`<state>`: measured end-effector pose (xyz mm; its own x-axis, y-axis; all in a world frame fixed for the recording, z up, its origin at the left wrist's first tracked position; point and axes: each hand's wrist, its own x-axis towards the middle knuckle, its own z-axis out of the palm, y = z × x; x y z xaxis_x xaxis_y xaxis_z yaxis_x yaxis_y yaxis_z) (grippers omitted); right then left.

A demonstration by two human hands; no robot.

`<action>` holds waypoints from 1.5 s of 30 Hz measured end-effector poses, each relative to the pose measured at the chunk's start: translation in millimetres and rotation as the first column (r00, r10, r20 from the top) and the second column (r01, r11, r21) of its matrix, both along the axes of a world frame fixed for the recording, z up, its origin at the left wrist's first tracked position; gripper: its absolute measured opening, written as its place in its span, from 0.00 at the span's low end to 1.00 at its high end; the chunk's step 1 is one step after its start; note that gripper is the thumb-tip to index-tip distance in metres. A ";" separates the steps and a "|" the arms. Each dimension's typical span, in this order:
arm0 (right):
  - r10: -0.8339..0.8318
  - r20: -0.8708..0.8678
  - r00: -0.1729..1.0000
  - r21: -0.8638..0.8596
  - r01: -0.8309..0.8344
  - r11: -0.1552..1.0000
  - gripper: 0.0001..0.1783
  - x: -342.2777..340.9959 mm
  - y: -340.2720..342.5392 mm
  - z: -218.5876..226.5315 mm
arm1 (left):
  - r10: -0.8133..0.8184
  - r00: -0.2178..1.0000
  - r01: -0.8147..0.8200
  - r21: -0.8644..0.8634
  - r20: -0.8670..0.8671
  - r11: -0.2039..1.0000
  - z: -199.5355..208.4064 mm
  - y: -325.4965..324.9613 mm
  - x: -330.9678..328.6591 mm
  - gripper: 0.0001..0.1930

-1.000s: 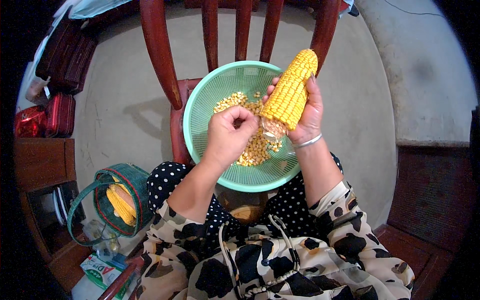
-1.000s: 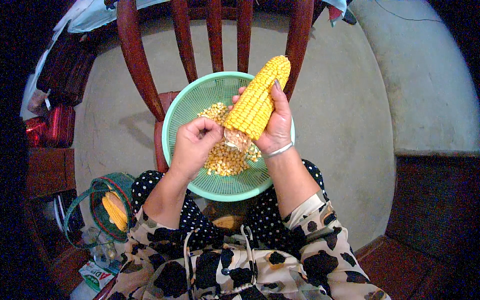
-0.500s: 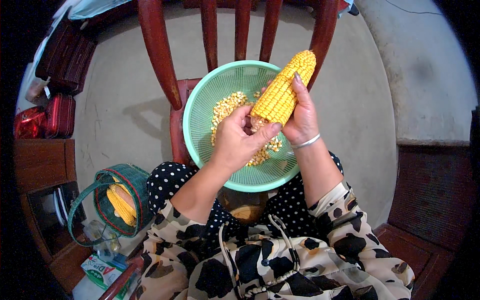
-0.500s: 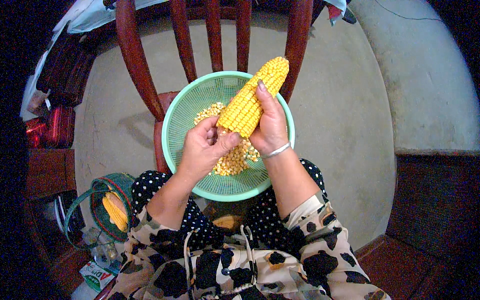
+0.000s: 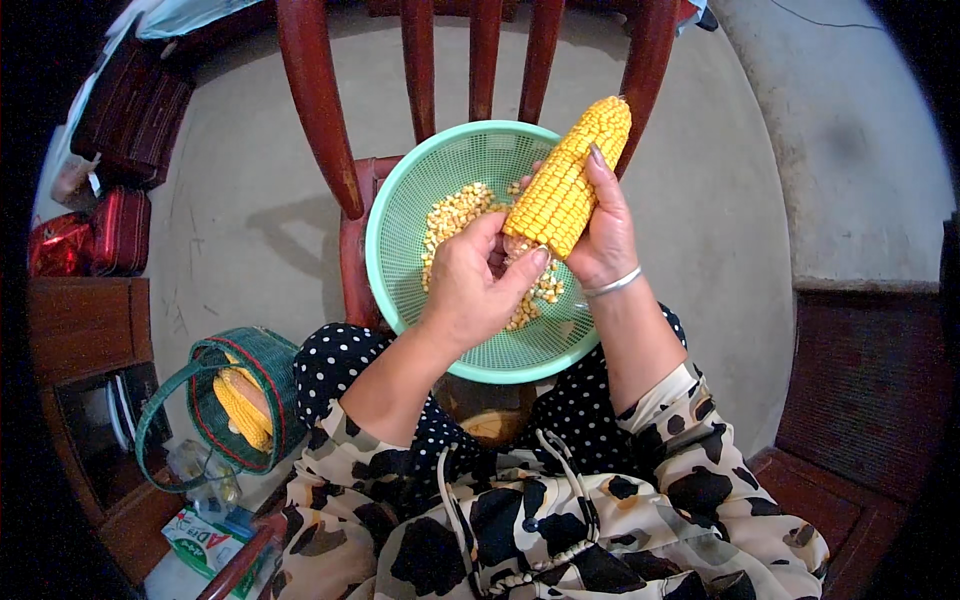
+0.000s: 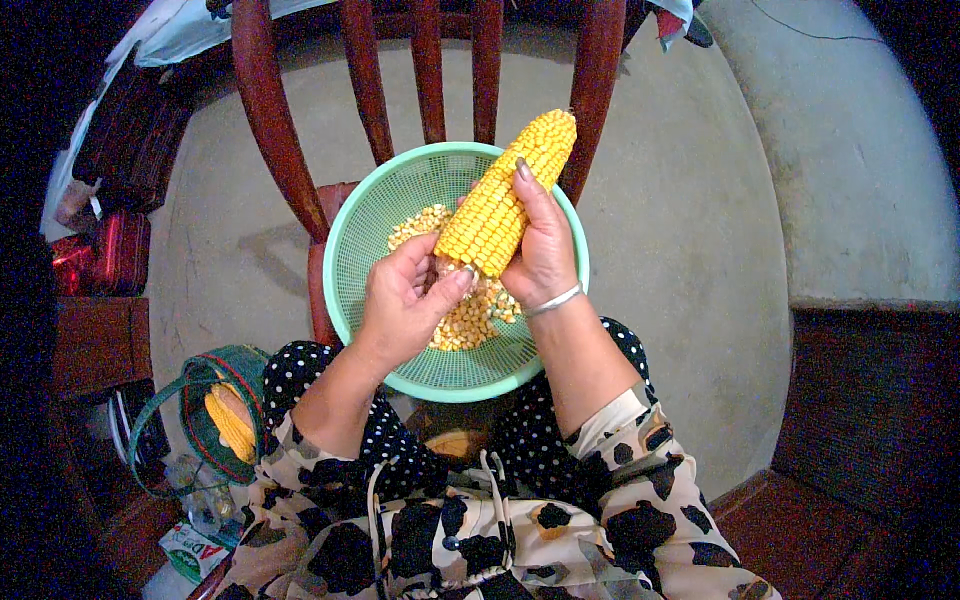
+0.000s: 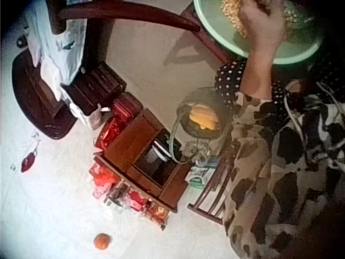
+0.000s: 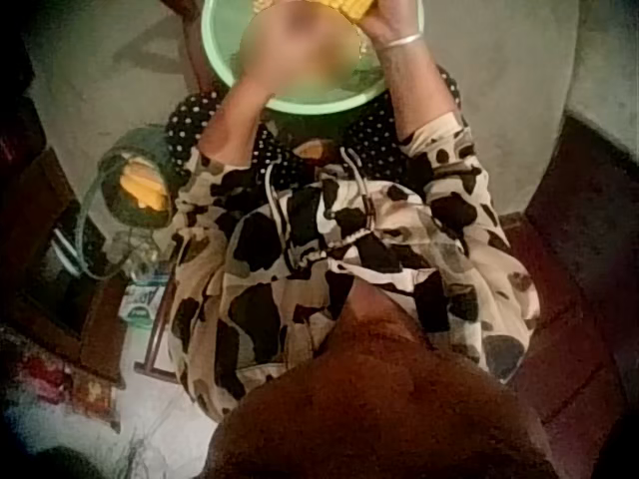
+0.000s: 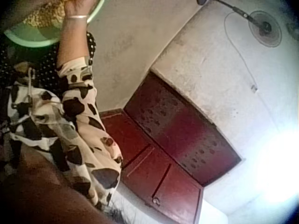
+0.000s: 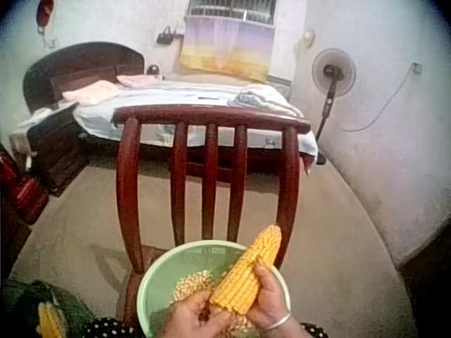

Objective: The person removes corn kernels from a corn cob by hand, letting them fall into a strainer basket.

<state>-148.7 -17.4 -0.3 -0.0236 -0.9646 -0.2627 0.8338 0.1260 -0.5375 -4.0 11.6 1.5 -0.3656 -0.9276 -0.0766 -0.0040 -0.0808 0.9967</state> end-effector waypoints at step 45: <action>0.013 0.180 0.984 -0.080 0.002 0.997 0.27 2.0 2.4 -4.9 | 0.080 0.928 0.148 0.559 -0.363 0.816 10.6 -4.4 11.4 0.18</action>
